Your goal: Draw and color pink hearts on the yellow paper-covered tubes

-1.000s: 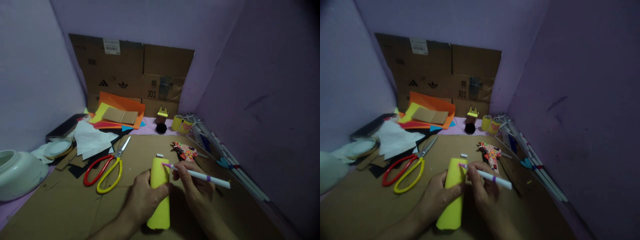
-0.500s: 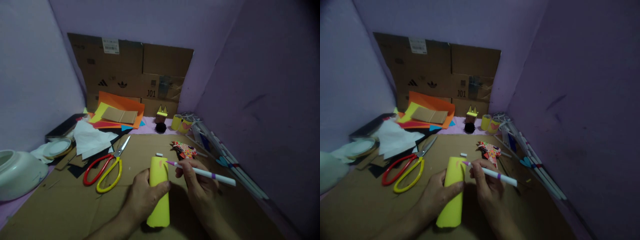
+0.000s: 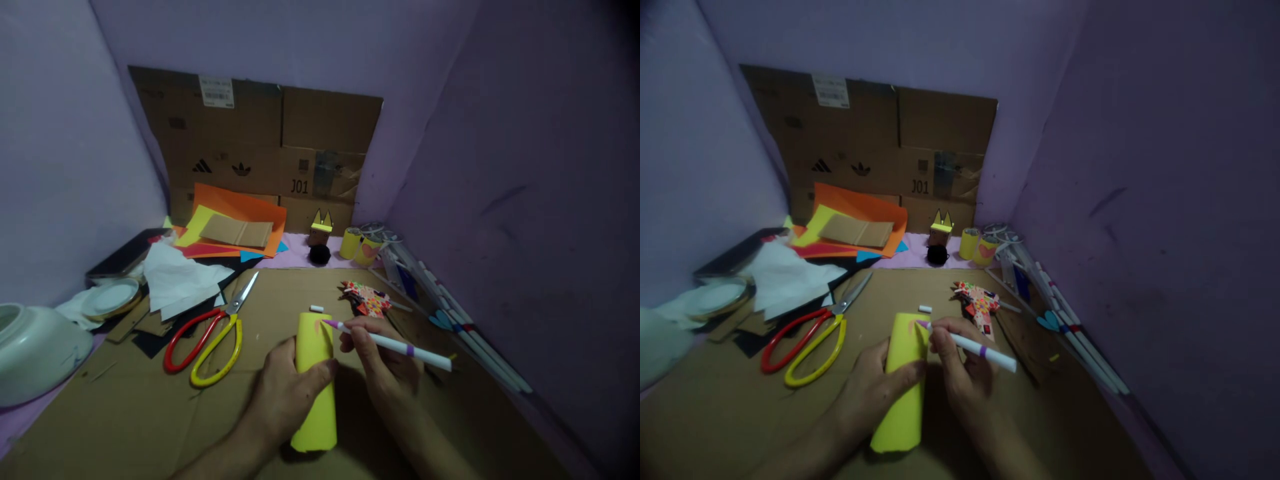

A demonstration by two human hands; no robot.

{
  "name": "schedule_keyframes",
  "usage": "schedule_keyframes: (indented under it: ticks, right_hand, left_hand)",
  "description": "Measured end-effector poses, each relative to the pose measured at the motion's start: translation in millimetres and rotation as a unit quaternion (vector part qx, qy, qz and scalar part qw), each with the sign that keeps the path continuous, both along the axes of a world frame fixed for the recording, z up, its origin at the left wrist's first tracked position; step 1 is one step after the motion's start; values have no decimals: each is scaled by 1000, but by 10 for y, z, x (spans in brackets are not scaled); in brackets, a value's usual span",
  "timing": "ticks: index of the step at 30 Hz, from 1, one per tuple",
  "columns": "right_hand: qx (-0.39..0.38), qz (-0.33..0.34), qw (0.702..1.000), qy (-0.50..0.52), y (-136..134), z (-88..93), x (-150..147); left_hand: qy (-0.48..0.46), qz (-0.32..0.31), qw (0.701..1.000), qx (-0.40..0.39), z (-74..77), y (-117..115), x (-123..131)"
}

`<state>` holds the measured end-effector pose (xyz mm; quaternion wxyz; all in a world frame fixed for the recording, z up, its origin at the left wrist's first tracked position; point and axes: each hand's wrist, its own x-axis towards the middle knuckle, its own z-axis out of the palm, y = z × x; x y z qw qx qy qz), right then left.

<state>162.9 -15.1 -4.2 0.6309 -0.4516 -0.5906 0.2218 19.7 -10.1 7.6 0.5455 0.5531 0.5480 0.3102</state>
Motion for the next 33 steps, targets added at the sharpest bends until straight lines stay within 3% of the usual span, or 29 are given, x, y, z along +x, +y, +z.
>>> schedule_keyframes:
  ticks: [10, 24, 33]
  right_hand:
    - [-3, 8, 1000, 4, 5, 19, -11]
    - [8, -31, 999, -16, -1, 89, -31]
    - [-7, -9, 1000, -25, -23, 61, -23]
  left_hand:
    - [5, -2, 1000, -3, -28, -9, -4]
    - [2, -12, 1000, 12, -28, 2, -10]
    - [7, -11, 1000, 6, -33, 3, 10]
